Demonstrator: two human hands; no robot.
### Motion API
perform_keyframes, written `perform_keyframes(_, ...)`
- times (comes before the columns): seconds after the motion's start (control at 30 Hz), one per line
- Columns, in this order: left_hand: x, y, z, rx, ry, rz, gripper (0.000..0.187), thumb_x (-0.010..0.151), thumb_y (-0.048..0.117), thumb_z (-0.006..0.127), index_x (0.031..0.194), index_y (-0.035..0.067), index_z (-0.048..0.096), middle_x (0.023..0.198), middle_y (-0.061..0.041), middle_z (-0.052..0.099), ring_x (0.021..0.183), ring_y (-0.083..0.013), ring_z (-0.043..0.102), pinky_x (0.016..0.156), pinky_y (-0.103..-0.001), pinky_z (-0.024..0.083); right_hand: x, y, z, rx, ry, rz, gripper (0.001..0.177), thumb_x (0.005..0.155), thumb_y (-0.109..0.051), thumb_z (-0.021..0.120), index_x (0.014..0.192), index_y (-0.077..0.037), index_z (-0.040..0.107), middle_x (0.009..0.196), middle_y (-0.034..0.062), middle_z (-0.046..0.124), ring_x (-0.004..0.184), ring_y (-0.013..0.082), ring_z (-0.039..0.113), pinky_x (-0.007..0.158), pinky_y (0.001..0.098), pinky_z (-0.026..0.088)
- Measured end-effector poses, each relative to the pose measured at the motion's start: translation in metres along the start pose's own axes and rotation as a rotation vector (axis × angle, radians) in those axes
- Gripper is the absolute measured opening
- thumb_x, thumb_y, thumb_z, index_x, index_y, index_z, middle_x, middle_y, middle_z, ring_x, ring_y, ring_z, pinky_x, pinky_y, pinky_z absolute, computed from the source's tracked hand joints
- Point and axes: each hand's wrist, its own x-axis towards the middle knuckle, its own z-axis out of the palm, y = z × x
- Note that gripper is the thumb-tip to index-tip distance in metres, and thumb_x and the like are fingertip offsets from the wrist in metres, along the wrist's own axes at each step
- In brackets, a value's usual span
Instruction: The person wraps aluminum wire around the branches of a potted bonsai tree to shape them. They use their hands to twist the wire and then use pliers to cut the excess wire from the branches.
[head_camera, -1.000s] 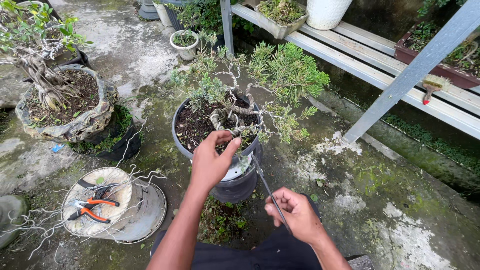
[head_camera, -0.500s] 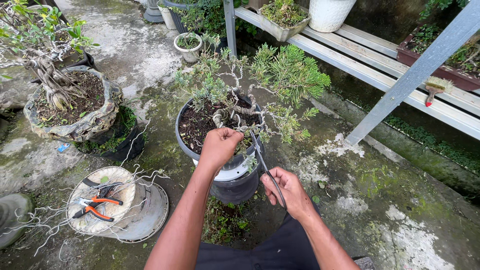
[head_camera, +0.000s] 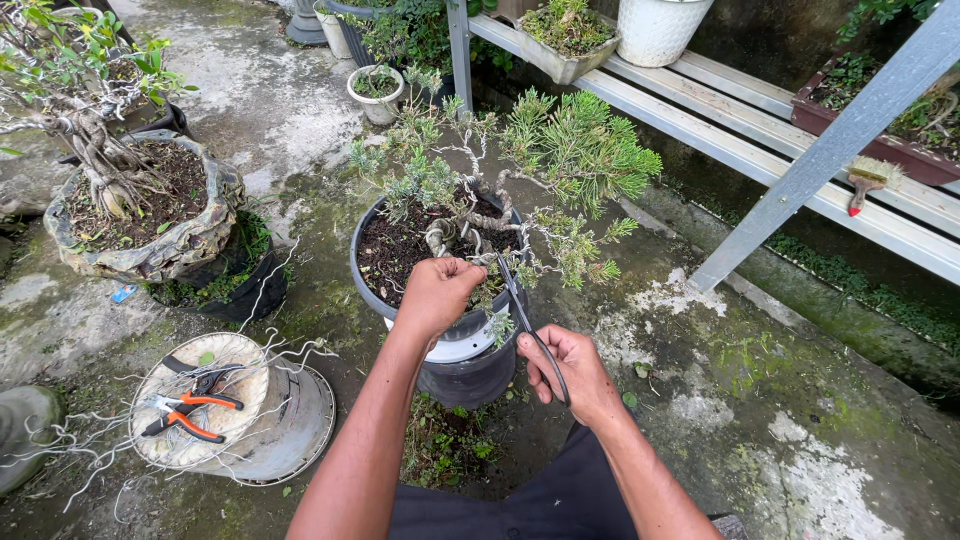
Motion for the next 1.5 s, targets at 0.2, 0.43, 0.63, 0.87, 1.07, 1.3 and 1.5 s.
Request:
perform_keyframes(0.2,0.004,-0.006,-0.001,-0.03,-0.01,0.008,0.013,0.078,0.021,0.078,0.075,0.008,0.079,0.054,0.001,0.055,0.058,-0.0106,0.045,0.057,-0.026,0.035,0.001,0.001,-0.002,-0.09,0.018,-0.017,0.033,0.101,-0.017,0.076,0.078,0.004,0.065,0.045,0.0161,0.057,0.026,0.017,0.053,0.029,0.0235,0.039)
perform_keyframes(0.43,-0.066,0.047,-0.076,0.214,-0.134,-0.147,0.027,0.097,0.034,0.064,0.078,0.016,0.069,0.088,0.0,0.073,0.084,-0.0131,0.065,0.096,-0.039,0.056,-0.03,-0.001,-0.023,-0.337,-0.04,0.069,0.026,0.102,-0.018,0.075,0.08,-0.007,0.065,0.058,0.0084,0.067,0.037,0.0128,0.058,0.038,0.0241,0.044)
perform_keyframes(0.63,-0.068,-0.055,-0.105,0.807,0.092,-0.428,0.056,0.098,0.06,0.065,0.14,0.023,0.066,0.134,0.006,0.076,0.123,-0.0194,0.069,0.123,-0.06,0.033,-0.055,0.06,-0.044,-0.5,-0.111,0.058,0.042,0.1,-0.035,0.074,0.065,-0.014,0.065,0.053,-0.003,0.061,0.049,0.0074,0.052,0.052,0.0282,0.041)
perform_keyframes(0.87,-0.055,0.007,-0.049,0.498,0.102,0.298,0.057,0.095,0.047,0.07,0.135,0.007,0.067,0.134,-0.011,0.072,0.123,-0.0245,0.067,0.104,-0.045,0.052,-0.064,0.085,-0.039,-0.16,-0.05,0.281,0.016,0.095,-0.005,0.08,0.09,0.001,0.065,0.076,0.0162,0.077,0.044,0.0206,0.069,0.039,0.0297,0.05)
perform_keyframes(1.07,-0.014,0.029,0.005,0.753,-0.052,0.541,0.055,0.095,0.04,0.075,0.142,0.014,0.064,0.142,-0.007,0.068,0.135,-0.0272,0.057,0.108,-0.051,0.043,-0.071,0.077,-0.052,-0.201,0.002,0.194,0.027,0.099,-0.016,0.077,0.079,0.0,0.068,0.056,0.0104,0.068,0.034,0.0162,0.058,0.038,0.0287,0.038)
perform_keyframes(1.3,-0.001,0.026,0.007,0.692,-0.031,0.56,0.025,0.098,0.03,0.069,0.12,0.019,0.076,0.119,-0.003,0.078,0.115,-0.0267,0.064,0.093,-0.046,0.043,-0.077,0.067,-0.066,-0.258,0.113,0.079,0.018,0.094,-0.015,0.079,0.089,0.0,0.072,0.075,0.0149,0.081,0.038,0.0145,0.058,0.043,0.0269,0.045)
perform_keyframes(1.5,-0.019,0.031,-0.002,0.607,0.002,0.695,0.047,0.09,0.026,0.066,0.136,0.013,0.066,0.139,-0.005,0.068,0.13,-0.0279,0.055,0.098,-0.047,0.041,-0.07,0.025,-0.055,-0.561,0.259,-0.003,0.023,0.084,-0.024,0.091,0.092,-0.011,0.074,0.069,-0.0038,0.054,0.06,0.0072,0.042,0.055,0.0268,0.034)
